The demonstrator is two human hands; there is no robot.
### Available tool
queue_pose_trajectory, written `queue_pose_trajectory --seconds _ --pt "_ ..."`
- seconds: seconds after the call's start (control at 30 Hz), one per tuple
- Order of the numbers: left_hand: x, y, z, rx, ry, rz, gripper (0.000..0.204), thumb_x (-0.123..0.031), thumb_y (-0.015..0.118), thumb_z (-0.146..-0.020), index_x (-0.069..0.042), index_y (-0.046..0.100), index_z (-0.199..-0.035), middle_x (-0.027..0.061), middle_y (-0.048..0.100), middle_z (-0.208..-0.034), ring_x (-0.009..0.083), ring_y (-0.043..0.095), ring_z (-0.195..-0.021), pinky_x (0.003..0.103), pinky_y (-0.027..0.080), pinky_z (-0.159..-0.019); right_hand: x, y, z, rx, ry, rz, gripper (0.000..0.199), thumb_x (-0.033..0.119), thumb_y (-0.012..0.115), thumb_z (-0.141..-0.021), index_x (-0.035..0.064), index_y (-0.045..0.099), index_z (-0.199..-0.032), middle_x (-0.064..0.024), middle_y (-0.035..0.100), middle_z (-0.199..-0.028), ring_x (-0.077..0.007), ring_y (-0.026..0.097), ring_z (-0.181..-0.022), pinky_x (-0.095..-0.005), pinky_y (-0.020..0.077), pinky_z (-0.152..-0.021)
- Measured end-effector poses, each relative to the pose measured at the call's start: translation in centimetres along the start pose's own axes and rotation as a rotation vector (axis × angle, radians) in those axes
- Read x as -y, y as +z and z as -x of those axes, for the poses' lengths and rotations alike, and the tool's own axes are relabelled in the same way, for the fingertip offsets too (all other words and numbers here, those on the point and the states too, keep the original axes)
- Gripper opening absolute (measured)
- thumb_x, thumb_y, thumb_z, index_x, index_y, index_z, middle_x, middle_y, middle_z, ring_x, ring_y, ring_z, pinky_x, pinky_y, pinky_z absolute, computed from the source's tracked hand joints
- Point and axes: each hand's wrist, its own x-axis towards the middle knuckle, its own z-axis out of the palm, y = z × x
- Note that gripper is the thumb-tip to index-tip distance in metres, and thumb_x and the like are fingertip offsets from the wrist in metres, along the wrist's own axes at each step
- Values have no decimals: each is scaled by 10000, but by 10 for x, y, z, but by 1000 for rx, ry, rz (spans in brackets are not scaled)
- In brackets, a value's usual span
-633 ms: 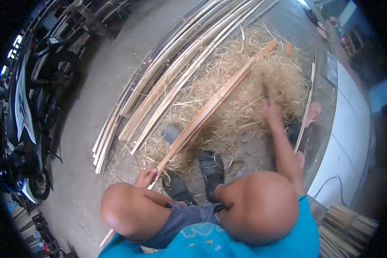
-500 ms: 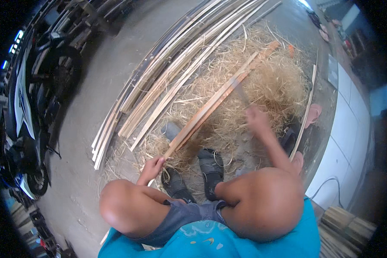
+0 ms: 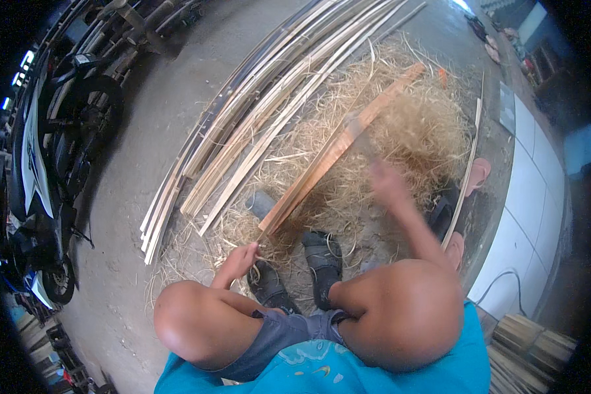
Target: The person sits on the floor and uses a knife to shave thin strips from bamboo pieces, repeatedly scraping the surface to remove fibers. The person handles multiple bamboo strips one at a time, placing finished pieces aside.
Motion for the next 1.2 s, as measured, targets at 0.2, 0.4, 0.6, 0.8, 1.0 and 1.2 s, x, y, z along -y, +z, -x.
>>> queue_pose_trajectory --seconds 0.2,0.4,0.6,0.8,1.0,1.2 --pt "29 3 21 219 -208 328 528 -438 426 -1071 -13 667 -873 45 615 -688 101 540 -512 277 431 -481 37 84 81 336 -356 245 398 402 591 -974 108 624 -1240 -169 686 -1176 -376 668 -1047 -470 538 -896" --pt "34 -3 27 142 -301 364 537 -466 455 -1060 -19 654 -838 0 528 -585 93 491 -507 272 390 -483 36 70 71 208 -424 187 456 415 590 -974 145 571 -1341 -186 704 -1055 -387 694 -910 -490 559 -790" --pt "64 7 29 64 -217 374 479 -429 535 -1044 13 686 -938 -11 526 -615 92 484 -518 271 403 -495 2 35 37 57 -214 198 461 407 604 -968 156 583 -1354 -191 706 -1053 -383 694 -927 -474 558 -817" --pt "29 -6 -3 58 -176 405 501 -445 535 -1041 -12 660 -821 13 555 -597 91 518 -536 261 410 -498 24 84 64 364 -403 332 444 411 593 -966 142 622 -1319 -181 695 -1164 -401 685 -1004 -475 550 -866" --pt "36 -3 8 70 -308 450 473 -431 530 -1044 -13 677 -878 20 591 -626 97 546 -530 264 430 -479 22 6 45 86 13 175 456 385 614 -955 139 615 -1339 -177 697 -1165 -383 683 -1023 -455 549 -891" --pt "47 -19 26 78 -176 236 421 -422 540 -1033 -32 694 -989 21 633 -687 110 585 -565 294 468 -537 -18 25 37 116 -204 234 432 419 544 -993 148 636 -1317 -186 701 -1129 -365 677 -1048 -464 535 -901"
